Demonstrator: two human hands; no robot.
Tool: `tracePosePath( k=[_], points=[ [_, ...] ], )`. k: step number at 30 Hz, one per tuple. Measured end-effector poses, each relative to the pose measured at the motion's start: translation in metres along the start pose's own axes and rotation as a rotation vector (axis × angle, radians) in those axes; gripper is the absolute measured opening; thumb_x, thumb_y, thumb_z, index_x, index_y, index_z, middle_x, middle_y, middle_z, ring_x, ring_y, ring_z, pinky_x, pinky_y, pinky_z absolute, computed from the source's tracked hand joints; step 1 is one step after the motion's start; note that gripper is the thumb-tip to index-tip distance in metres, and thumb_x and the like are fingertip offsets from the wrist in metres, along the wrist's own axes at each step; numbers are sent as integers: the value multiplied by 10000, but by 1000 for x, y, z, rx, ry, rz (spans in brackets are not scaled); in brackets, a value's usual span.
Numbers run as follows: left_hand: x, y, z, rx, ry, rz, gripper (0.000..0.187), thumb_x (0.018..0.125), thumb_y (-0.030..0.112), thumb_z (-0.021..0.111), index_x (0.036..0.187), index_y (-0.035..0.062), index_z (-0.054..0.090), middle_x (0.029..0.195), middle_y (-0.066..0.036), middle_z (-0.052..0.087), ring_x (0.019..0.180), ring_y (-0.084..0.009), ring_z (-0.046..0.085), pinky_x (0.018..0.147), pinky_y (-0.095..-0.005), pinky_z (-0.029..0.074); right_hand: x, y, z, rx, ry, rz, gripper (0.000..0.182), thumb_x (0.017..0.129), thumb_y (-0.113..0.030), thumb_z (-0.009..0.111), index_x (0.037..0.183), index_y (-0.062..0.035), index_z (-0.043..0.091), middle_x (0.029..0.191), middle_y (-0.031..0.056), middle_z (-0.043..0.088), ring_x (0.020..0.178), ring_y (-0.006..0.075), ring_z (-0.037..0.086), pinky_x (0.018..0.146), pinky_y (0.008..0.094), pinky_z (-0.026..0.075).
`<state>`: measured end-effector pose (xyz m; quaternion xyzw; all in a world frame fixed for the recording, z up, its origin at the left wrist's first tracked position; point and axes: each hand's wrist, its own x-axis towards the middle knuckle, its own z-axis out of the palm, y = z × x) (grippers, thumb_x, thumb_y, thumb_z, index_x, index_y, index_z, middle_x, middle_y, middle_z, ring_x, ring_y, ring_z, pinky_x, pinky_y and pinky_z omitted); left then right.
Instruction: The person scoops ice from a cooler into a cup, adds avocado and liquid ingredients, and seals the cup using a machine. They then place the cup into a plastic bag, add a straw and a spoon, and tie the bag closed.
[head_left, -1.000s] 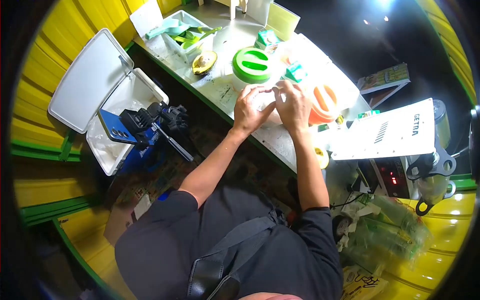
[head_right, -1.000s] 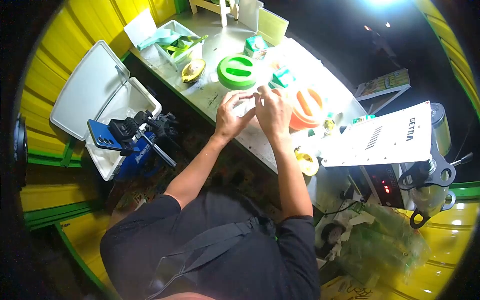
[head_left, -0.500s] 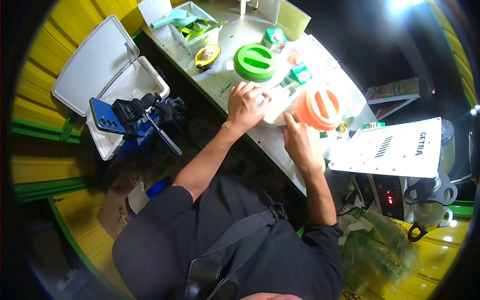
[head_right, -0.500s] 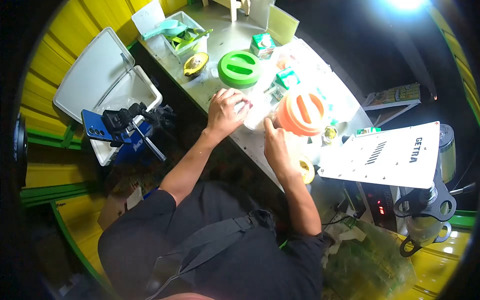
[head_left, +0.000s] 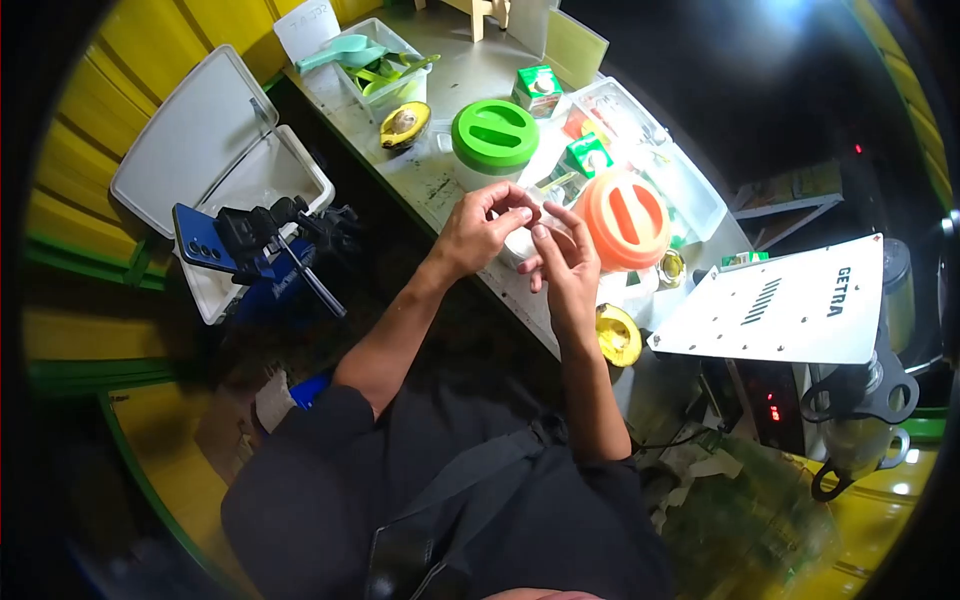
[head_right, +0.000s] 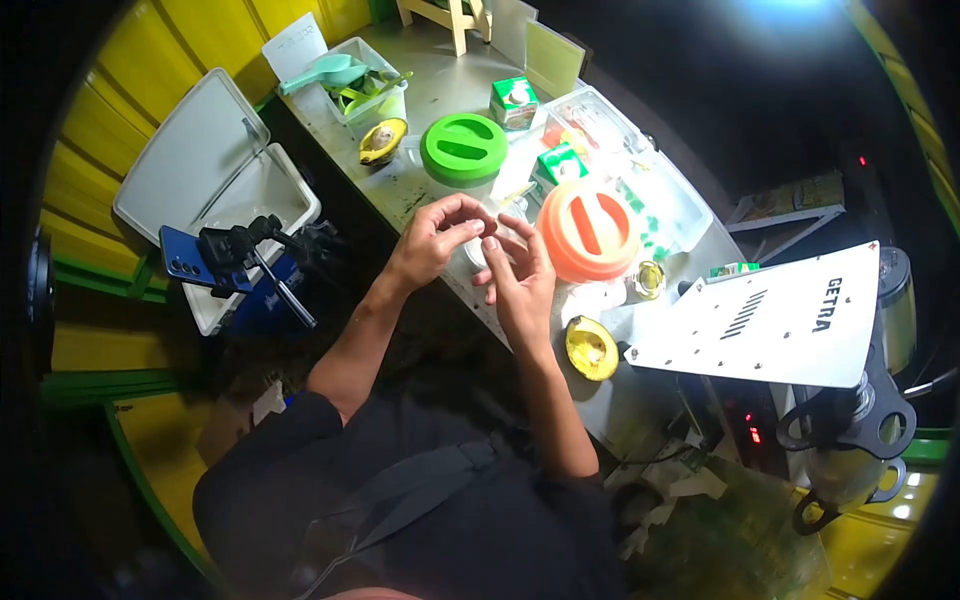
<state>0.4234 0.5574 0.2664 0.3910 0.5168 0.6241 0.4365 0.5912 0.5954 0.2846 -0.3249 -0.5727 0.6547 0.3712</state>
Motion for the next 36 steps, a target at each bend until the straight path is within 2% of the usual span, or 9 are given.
tracePosePath(
  k=[3,7,12,15,19,24,28,31,36],
  points=[
    [-12,10,3,567,63,265,200,949,70,674,1116,51,782,1318,-150,628,1222,-258,596,1008,-373,509,11,-8,4,392,-4,151,598,1061,-176,639,1554,-41,328,1069,178,700,632,119,684,461,218,475],
    [-35,29,13,740,214,508,292,877,54,680,1150,72,780,1329,-141,629,1151,-282,610,1024,-387,502,24,-24,9,493,-4,225,615,1034,-160,651,1558,-52,348,1192,180,700,556,101,578,459,228,404],
    [-44,-44,-17,467,322,346,640,825,37,689,1456,81,596,1461,-120,576,1301,-278,575,1083,-422,463,27,-59,4,443,-63,264,548,1061,-228,602,1554,-79,415,1006,53,583,482,43,378,434,218,263],
    [-50,-102,-30,8,70,12,934,830,150,719,1660,126,292,1628,-134,421,1479,-312,445,1172,-531,404,14,-97,10,303,-215,262,516,1076,-228,572,1551,-81,437,994,38,569,479,22,349,431,191,240],
    [-65,-106,-30,-920,-186,-263,866,1023,460,633,1690,123,195,1666,-129,373,1513,-300,430,1196,-599,397,-5,-151,15,105,-341,174,507,1079,-250,603,1529,-51,480,836,-14,533,502,-5,337,448,173,200],
    [-86,-76,-14,-960,-346,-199,797,1065,384,648,1677,95,227,1609,-127,459,1416,-267,547,1125,-537,531,-21,-196,31,-240,-414,128,457,1039,-204,708,1435,-38,551,763,-58,579,654,-18,429,583,202,254],
    [-110,-78,-18,-859,-250,-232,648,1007,177,765,1566,42,467,1420,-101,650,1225,-204,686,1010,-412,614,-42,-203,54,-558,-291,-35,374,1012,-132,732,1351,-49,598,732,-62,569,648,-16,395,581,213,234],
    [-130,-61,-24,-533,-116,-90,439,925,100,846,1321,-4,688,1351,-110,685,1121,-176,726,930,-324,644,-63,-204,76,-604,-160,-76,342,999,-108,720,1315,-58,600,671,-79,533,619,-11,363,568,227,226],
    [-167,-21,-36,-275,-48,200,308,921,37,830,1205,-11,722,1136,-80,734,1047,-155,731,875,-315,661,-104,-213,114,-564,63,-75,378,996,-170,717,1340,-75,592,659,-70,546,530,-4,358,528,189,261]
  ],
)
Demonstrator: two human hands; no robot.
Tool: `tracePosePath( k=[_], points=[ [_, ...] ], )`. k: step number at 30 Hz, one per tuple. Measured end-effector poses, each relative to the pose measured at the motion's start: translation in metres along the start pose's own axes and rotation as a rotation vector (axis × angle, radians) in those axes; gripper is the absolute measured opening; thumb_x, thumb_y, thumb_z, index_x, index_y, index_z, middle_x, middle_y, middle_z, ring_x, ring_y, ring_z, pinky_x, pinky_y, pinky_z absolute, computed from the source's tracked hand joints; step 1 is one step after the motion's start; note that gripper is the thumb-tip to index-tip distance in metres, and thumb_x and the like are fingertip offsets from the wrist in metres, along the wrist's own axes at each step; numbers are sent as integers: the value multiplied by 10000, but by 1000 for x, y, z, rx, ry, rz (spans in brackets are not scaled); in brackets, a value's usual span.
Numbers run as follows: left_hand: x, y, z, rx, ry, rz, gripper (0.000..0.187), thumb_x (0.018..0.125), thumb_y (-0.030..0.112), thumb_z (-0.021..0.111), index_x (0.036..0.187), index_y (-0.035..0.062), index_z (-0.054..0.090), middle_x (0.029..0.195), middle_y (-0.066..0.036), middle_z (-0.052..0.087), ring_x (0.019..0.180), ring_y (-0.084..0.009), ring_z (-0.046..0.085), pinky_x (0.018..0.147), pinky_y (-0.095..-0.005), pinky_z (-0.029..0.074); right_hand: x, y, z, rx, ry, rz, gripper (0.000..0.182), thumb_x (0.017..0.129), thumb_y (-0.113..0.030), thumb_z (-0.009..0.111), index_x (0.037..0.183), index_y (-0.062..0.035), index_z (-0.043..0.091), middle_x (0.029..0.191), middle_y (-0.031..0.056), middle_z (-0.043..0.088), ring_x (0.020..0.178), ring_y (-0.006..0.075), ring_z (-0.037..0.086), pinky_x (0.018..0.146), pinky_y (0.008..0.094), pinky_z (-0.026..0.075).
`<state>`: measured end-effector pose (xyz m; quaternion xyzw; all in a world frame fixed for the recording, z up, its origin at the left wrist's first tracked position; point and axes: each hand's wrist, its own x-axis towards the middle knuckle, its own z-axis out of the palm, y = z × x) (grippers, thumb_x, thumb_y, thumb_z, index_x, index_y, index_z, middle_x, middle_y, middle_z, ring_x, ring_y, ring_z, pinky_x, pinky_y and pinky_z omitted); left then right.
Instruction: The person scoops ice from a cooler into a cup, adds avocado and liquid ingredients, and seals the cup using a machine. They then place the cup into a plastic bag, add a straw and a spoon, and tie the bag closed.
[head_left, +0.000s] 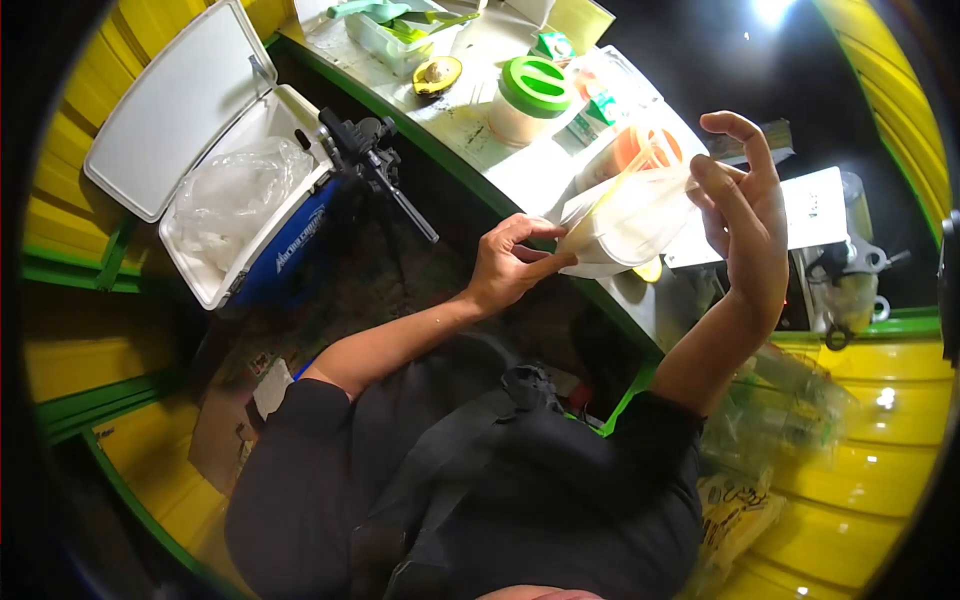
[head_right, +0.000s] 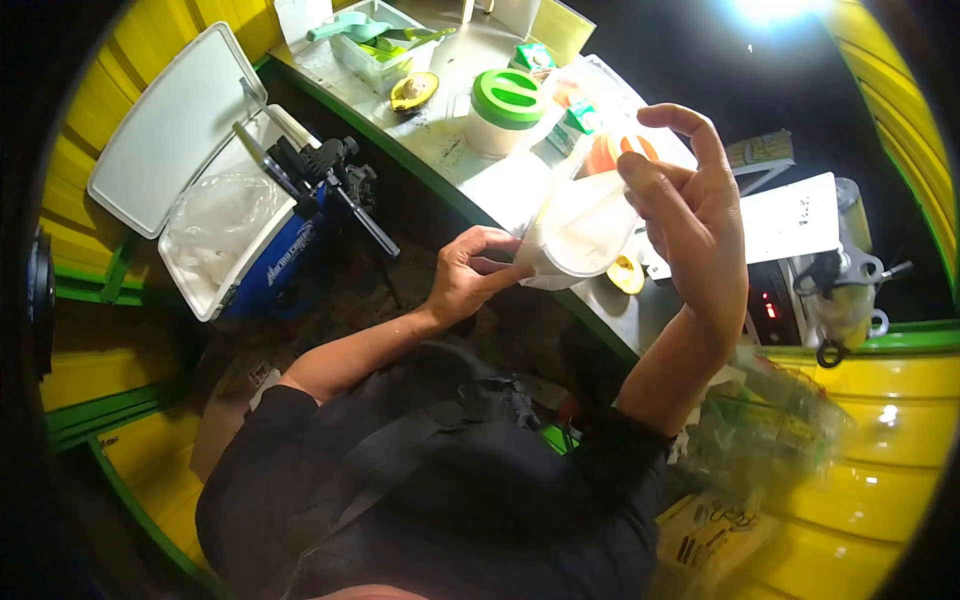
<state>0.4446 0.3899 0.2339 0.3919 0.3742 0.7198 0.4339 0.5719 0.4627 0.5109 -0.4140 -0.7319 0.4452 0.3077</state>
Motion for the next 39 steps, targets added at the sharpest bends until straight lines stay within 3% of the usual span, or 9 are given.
tracePosePath(
  k=[10,18,19,20,23,25,28,36,39],
  points=[
    [-47,56,-12,314,-2,260,255,855,184,898,1015,37,766,1017,-97,742,932,-197,747,758,-342,645,-64,-35,35,-47,292,-56,534,928,-263,748,1398,-62,594,564,-78,403,454,14,281,804,222,540],
    [-65,59,-24,467,2,454,172,863,164,835,986,64,769,1001,-127,767,866,-284,738,804,-376,608,-98,-31,29,-90,286,-67,536,961,-161,635,1460,-6,514,640,-67,467,465,-6,311,404,176,200],
    [-69,63,-26,476,11,429,170,869,157,826,1006,69,775,1020,-128,771,886,-287,740,827,-374,604,-95,-1,-7,-707,173,-467,540,984,-160,612,1484,2,489,637,-45,490,427,-9,294,400,170,206],
    [-73,69,-28,480,8,406,172,876,150,817,1025,73,781,1039,-129,776,907,-290,741,849,-373,601,-104,-15,7,234,143,-132,378,976,8,598,1353,31,594,913,104,680,469,-13,324,403,163,236],
    [-88,71,-42,484,-35,298,332,891,234,845,1175,86,759,1102,-107,778,978,-247,748,883,-366,600,-96,-1,-2,358,89,-87,342,973,57,594,1314,35,611,1067,174,697,503,-8,353,422,152,275],
    [-100,58,-72,497,-161,59,491,887,361,874,1284,115,724,1160,-77,772,1020,-207,745,892,-364,603,-70,37,-10,-662,1,-989,380,1000,12,577,1379,27,556,924,118,691,524,-10,370,468,133,311],
    [-131,38,-125,620,-262,-351,453,906,391,864,1244,113,747,1114,-66,790,1032,-196,755,925,-338,600,-95,4,16,351,-199,-55,650,934,-124,706,1471,59,389,1090,207,614,602,57,507,518,157,348],
    [-192,103,-314,996,732,-486,375,874,369,833,1088,65,784,987,-108,810,935,-214,778,884,-357,601,-109,-20,88,388,-361,-110,549,883,-69,680,1315,131,407,915,121,611,585,61,469,479,195,323],
    [-192,101,-412,1239,953,-326,882,746,431,933,1430,22,556,1366,-226,632,1180,-318,680,1017,-420,556,-113,-28,147,451,-373,-71,543,842,-18,708,1313,50,447,998,123,620,642,65,505,576,179,341]
  ],
)
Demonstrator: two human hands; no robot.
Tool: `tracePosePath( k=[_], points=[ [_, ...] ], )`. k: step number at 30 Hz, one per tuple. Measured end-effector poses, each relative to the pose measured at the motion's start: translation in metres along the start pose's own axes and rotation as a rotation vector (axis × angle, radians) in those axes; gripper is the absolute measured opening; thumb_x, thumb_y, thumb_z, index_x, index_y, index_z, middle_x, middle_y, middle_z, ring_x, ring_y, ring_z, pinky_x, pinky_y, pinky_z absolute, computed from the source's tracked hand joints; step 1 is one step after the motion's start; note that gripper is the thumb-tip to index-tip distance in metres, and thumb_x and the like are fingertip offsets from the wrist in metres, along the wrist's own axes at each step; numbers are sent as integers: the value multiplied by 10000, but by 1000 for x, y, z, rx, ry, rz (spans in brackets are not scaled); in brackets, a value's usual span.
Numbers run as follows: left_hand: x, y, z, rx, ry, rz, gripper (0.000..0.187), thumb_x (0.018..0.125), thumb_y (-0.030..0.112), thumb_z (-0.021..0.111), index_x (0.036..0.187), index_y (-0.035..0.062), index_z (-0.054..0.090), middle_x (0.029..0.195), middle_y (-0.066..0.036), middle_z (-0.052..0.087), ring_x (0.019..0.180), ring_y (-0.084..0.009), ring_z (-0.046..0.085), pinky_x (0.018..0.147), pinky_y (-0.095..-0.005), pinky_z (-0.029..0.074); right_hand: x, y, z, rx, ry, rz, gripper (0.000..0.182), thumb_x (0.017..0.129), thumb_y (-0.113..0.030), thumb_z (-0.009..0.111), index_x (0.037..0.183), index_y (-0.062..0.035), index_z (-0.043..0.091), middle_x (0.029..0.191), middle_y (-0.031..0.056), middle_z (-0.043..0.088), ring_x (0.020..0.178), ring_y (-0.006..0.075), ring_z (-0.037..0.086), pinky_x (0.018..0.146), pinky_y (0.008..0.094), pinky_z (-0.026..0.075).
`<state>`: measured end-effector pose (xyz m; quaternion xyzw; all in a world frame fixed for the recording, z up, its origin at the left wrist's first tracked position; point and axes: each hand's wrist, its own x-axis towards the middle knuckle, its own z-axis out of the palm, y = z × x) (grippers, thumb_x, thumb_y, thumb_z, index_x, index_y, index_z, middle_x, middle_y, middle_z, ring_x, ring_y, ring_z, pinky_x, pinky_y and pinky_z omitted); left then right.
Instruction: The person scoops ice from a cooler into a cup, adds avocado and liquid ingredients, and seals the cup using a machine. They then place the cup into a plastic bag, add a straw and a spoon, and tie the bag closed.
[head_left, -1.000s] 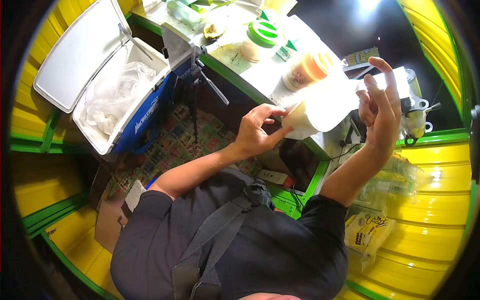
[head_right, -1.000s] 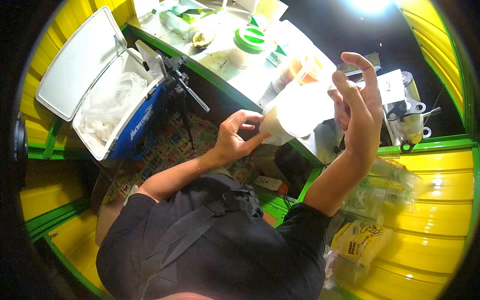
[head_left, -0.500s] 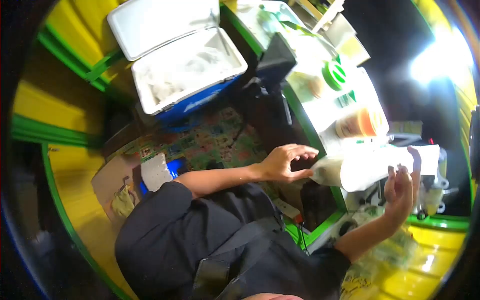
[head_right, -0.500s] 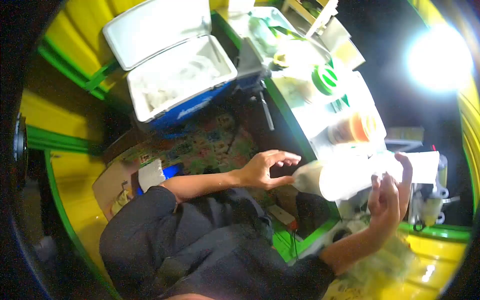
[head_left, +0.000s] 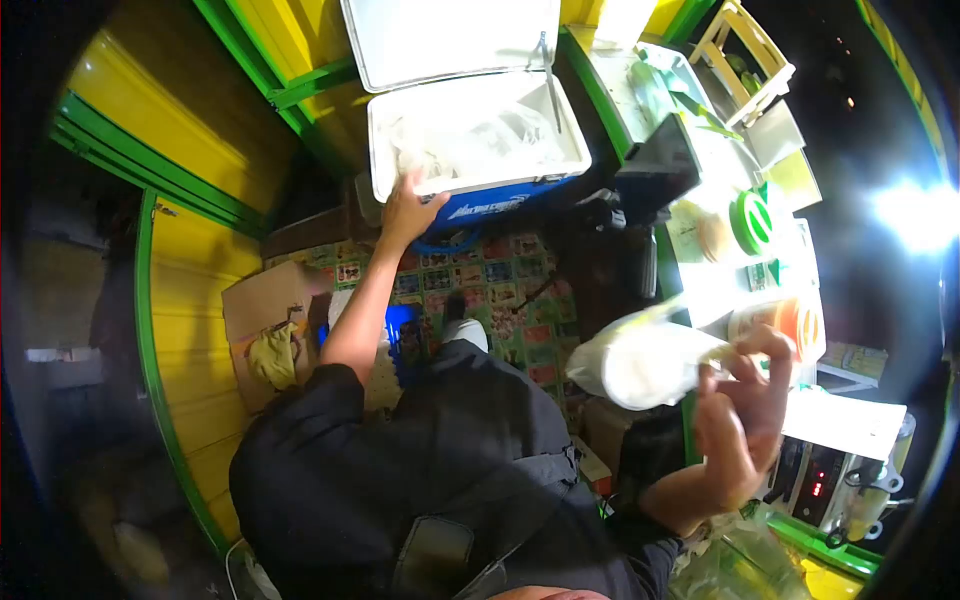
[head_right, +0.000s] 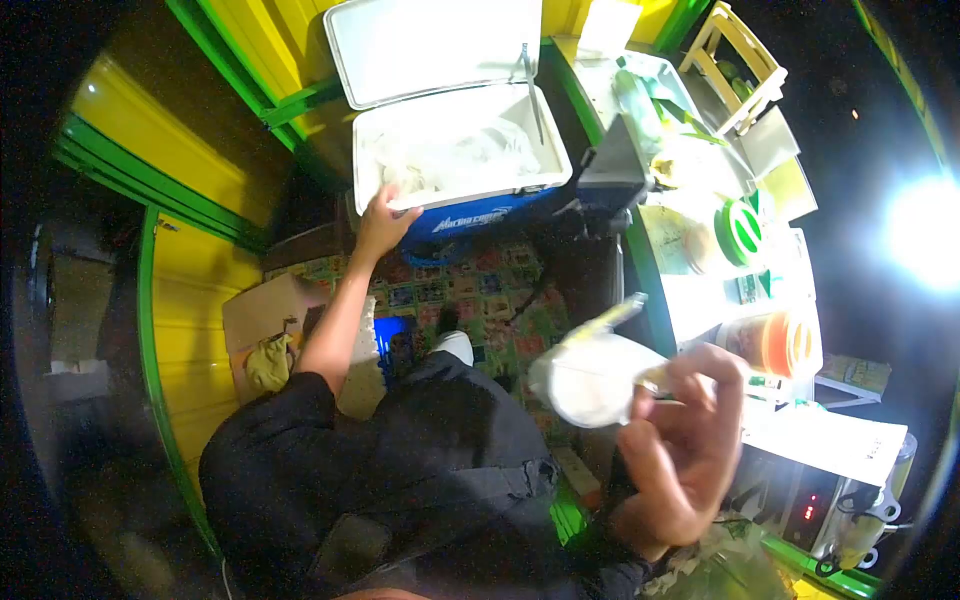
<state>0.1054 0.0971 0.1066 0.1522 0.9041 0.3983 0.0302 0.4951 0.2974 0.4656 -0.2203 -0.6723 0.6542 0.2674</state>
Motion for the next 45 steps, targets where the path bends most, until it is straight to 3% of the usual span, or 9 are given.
tracePosePath(
  k=[5,9,12,23,26,35,37,39,45],
  points=[
    [88,37,10,170,293,427,1412,592,452,1026,1646,-14,211,1575,-317,390,1421,-465,452,1206,-524,386,47,22,77,94,-218,247,466,925,23,707,1319,-35,466,1038,55,575,721,29,530,650,168,392],
    [201,35,34,122,-208,68,709,793,544,887,1170,-35,730,1046,-235,773,1027,-338,749,910,-430,591,99,42,137,144,-226,323,435,981,-4,710,1334,-66,463,1027,24,580,779,18,563,685,168,432],
    [247,40,32,79,-58,140,507,884,542,807,866,36,784,782,-137,773,783,-317,763,745,-411,601,147,62,180,121,-197,249,419,1009,-28,697,1352,-61,458,1078,66,633,838,68,616,734,202,502],
    [282,8,28,-288,-354,-47,523,828,485,885,1019,12,771,850,-123,787,759,-202,762,697,-321,591,348,276,261,-195,-160,353,517,899,-153,768,1332,-40,510,805,67,669,556,94,522,499,284,402],
    [285,-5,36,-404,-321,-32,712,779,394,950,1269,-35,663,1227,-170,744,931,-233,766,811,-327,619,379,342,261,-235,-108,417,518,901,-110,754,1351,-31,509,900,136,687,523,101,491,472,283,391],
    [304,-13,105,-504,-15,466,937,732,589,923,1409,25,603,1425,-241,626,1262,-395,638,1099,-455,504,418,290,242,-386,195,274,426,980,-263,725,1321,-61,570,832,94,682,539,70,463,463,254,361],
    [314,-11,99,-26,-997,364,673,806,392,894,1350,56,682,1299,-206,720,1124,-347,703,987,-438,561,424,263,241,-382,253,156,358,996,-267,727,1270,-79,594,732,62,661,517,52,440,449,236,319],
    [282,-7,79,116,-1197,388,372,802,226,784,1137,64,769,1096,-202,768,1042,-307,722,908,-445,562,427,225,242,-378,294,166,346,1014,-291,693,1251,-59,596,729,90,703,644,120,630,652,278,478],
    [238,-18,52,88,-1386,484,194,709,112,682,881,77,766,895,-116,754,948,-305,688,880,-475,525,457,194,237,-200,307,179,376,993,-250,707,1280,-58,559,673,58,646,490,51,455,476,235,329]
  ],
)
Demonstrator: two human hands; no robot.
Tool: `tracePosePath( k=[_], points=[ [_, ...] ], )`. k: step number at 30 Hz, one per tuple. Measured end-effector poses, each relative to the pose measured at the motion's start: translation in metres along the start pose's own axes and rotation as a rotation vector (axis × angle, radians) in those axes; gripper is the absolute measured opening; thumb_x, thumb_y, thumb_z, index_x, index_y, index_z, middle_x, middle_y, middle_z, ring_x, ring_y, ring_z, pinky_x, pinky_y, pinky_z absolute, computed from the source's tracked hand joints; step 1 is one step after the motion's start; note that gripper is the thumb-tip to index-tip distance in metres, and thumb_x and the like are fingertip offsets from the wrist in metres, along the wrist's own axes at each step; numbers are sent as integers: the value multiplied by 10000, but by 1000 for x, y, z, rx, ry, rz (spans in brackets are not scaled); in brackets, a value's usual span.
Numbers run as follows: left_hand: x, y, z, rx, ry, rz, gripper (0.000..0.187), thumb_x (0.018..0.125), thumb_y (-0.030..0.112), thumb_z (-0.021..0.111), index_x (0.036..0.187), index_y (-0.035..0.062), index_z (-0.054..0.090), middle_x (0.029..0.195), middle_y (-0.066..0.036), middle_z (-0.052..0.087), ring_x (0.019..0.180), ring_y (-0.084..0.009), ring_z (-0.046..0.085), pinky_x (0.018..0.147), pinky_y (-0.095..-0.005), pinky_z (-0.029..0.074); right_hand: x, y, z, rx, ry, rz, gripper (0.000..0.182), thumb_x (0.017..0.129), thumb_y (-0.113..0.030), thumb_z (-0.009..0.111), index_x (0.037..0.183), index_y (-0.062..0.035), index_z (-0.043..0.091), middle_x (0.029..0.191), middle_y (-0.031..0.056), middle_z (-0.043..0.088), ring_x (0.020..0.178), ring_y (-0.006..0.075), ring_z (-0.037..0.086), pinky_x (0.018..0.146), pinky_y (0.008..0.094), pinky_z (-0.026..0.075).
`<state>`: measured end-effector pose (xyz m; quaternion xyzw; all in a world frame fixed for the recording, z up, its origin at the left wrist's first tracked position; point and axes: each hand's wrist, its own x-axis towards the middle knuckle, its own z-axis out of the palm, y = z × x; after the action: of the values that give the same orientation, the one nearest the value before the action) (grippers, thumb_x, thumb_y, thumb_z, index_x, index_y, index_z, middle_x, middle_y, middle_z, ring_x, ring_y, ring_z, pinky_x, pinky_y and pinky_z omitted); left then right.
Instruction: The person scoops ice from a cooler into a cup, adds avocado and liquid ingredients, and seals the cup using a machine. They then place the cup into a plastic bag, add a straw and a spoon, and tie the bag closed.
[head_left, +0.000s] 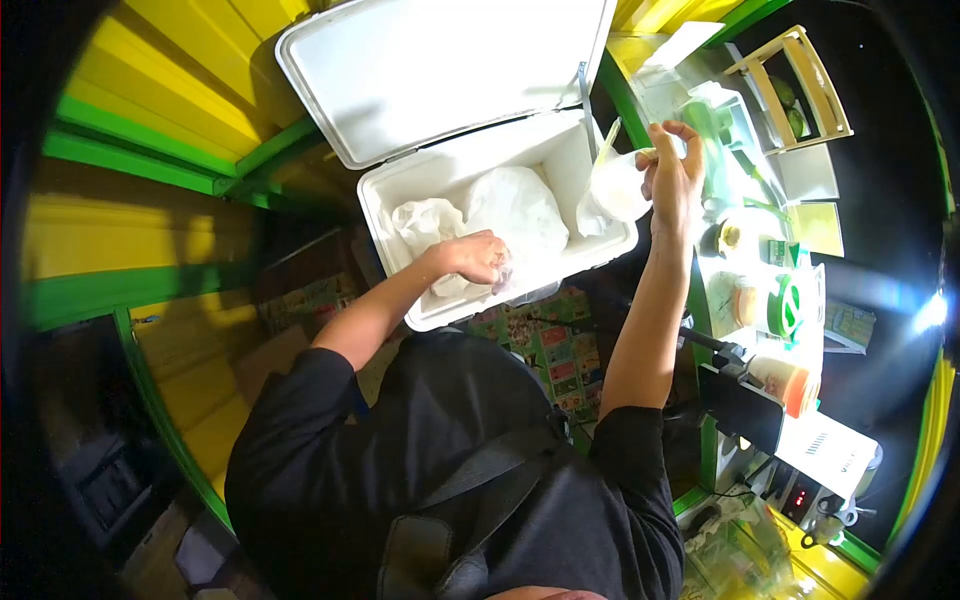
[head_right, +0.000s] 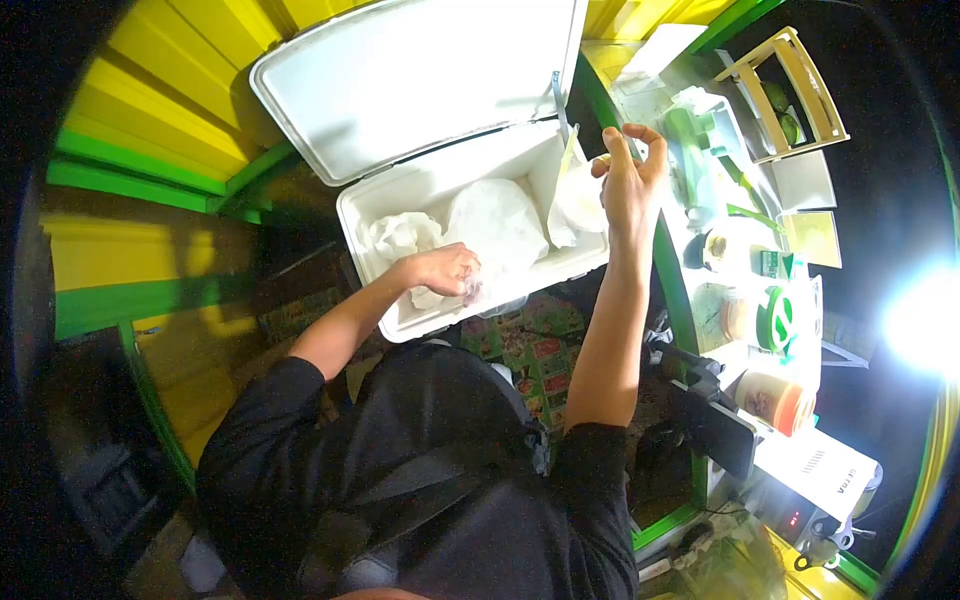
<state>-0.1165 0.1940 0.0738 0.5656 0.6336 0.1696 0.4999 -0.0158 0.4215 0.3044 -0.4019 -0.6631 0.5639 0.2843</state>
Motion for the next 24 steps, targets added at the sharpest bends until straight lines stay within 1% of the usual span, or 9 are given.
tracePosePath(
  k=[2,3,6,7,11,15,17,22,24],
  points=[
    [5,-17,8,152,230,394,165,721,95,686,860,110,773,903,-56,749,989,-281,661,949,-439,478,15,19,5,37,14,40,341,983,-213,716,1255,-61,576,708,87,655,450,51,410,426,237,295],
    [-10,7,-7,194,187,313,152,737,59,691,838,137,773,953,-27,742,1059,-245,653,1026,-379,433,22,33,7,47,3,68,357,979,-220,716,1259,-59,564,719,88,668,463,60,430,433,244,315],
    [-35,23,-34,-37,225,292,151,752,100,723,890,133,772,1027,-55,738,1073,-288,652,1031,-388,448,37,80,20,68,4,109,377,960,-221,729,1247,-56,549,769,98,705,500,85,476,460,271,371],
    [-37,23,-34,-21,256,136,270,742,109,750,1011,112,769,1090,-103,733,1120,-326,653,1039,-408,475,40,96,26,69,0,112,372,958,-218,729,1239,-58,546,788,97,712,509,85,481,466,273,378],
    [-48,8,-45,-51,259,154,444,739,174,863,1147,51,738,1232,-153,714,1188,-351,657,1046,-425,517,46,156,54,104,-23,108,369,926,-202,728,1210,-72,532,885,112,734,580,108,533,522,287,432],
    [-57,10,-58,-177,333,96,479,753,186,886,1191,48,751,1293,-154,703,1224,-331,655,1077,-392,504,41,186,74,118,-111,193,367,890,-144,715,1196,-68,527,858,76,654,616,129,554,543,296,454],
    [-56,5,-60,-171,339,86,477,756,186,892,1189,43,751,1293,-150,703,1228,-323,656,1079,-388,502,39,192,82,94,-141,228,381,884,-121,712,1208,-60,522,869,70,627,645,131,557,557,293,473],
    [-60,9,-66,-171,335,22,446,772,159,902,1173,31,756,1291,-141,698,1227,-286,660,1060,-369,512,57,210,86,41,-180,189,377,890,-121,726,1218,-46,555,949,96,686,697,145,612,585,303,518],
    [-61,11,-64,-238,496,150,298,820,126,863,1086,35,762,1099,-97,738,1004,-243,715,921,-346,557,62,208,83,-28,-186,184,372,897,-119,724,1228,-35,575,965,100,697,720,151,638,600,310,538]
  ],
)
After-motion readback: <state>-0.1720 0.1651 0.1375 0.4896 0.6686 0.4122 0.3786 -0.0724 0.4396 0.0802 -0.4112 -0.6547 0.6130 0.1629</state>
